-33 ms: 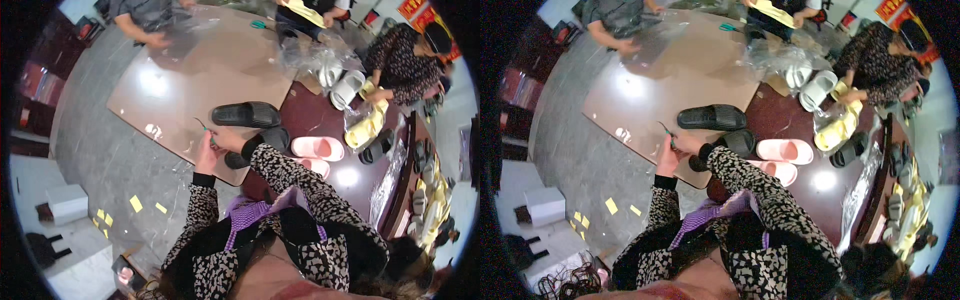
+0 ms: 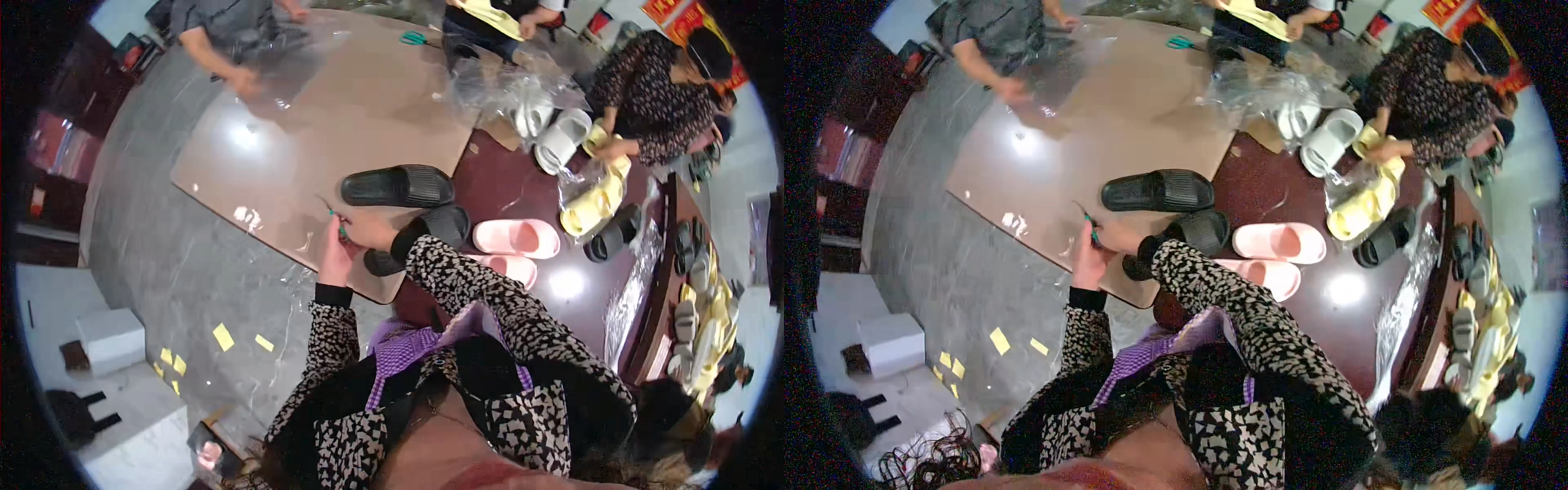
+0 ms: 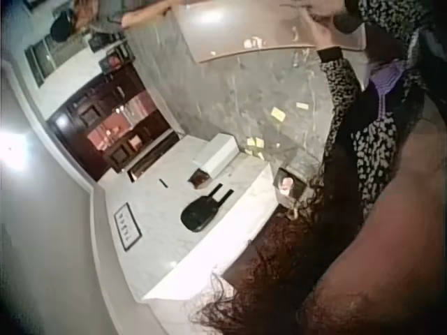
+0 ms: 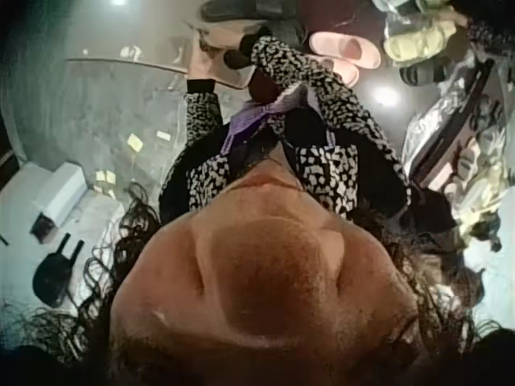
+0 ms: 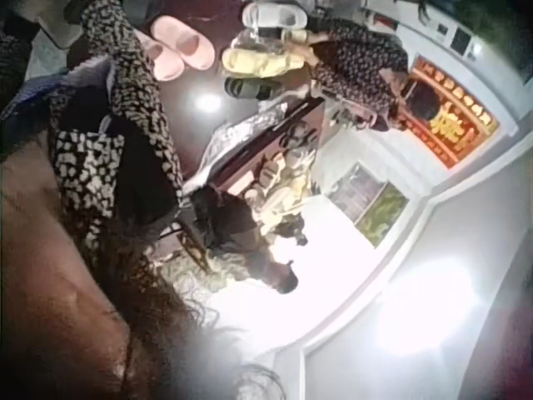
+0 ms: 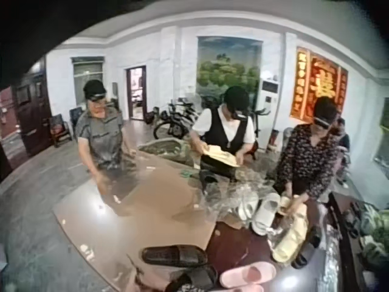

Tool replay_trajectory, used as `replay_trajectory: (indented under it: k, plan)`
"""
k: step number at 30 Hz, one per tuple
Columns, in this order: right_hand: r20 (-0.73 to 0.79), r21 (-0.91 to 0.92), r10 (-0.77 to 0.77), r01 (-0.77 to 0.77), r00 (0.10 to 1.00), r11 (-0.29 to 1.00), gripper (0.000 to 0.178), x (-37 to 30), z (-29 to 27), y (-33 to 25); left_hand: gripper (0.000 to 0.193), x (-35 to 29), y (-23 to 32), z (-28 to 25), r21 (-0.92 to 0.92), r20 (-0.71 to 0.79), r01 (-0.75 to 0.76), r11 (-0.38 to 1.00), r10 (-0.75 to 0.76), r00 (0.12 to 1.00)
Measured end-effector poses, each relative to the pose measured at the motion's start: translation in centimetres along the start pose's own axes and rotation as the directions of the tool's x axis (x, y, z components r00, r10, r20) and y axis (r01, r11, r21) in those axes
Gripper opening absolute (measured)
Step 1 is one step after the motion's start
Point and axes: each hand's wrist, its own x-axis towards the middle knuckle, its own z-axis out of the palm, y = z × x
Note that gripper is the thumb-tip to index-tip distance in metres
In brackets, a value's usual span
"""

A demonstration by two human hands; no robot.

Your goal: The person pairs and fastens slippers together by threading plastic ties through them and cutting the ties with scissors.

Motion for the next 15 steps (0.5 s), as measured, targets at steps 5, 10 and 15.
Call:
replay_trajectory:
  k: [5, 10, 15]
  plan:
    - [-0.045, -0.329, -0.336, 0.303, 0.941, 0.894, 0.025, -0.6, 0.1, 2.9, 0.027, 3.6, 0.2, -2.9, 0.076, -0.081, -0.106, 0.991, 0.112, 0.99]
    - [-0.101, -0.358, -0.384, 0.326, 0.918, 0.875, 0.025, -8.5, -3.0, 2.5, 0.033, 9.9, 4.3, -8.2, 0.904, 0.013, -0.266, 0.335, 0.601, 0.799]
    - [-0.355, -0.262, -0.103, 0.007, 0.929, 0.965, 0.021, -21.3, -8.3, 5.3, 0.041, 15.0, 7.1, -12.6, 0.907, 0.41, -0.389, -0.162, 0.552, 0.726]
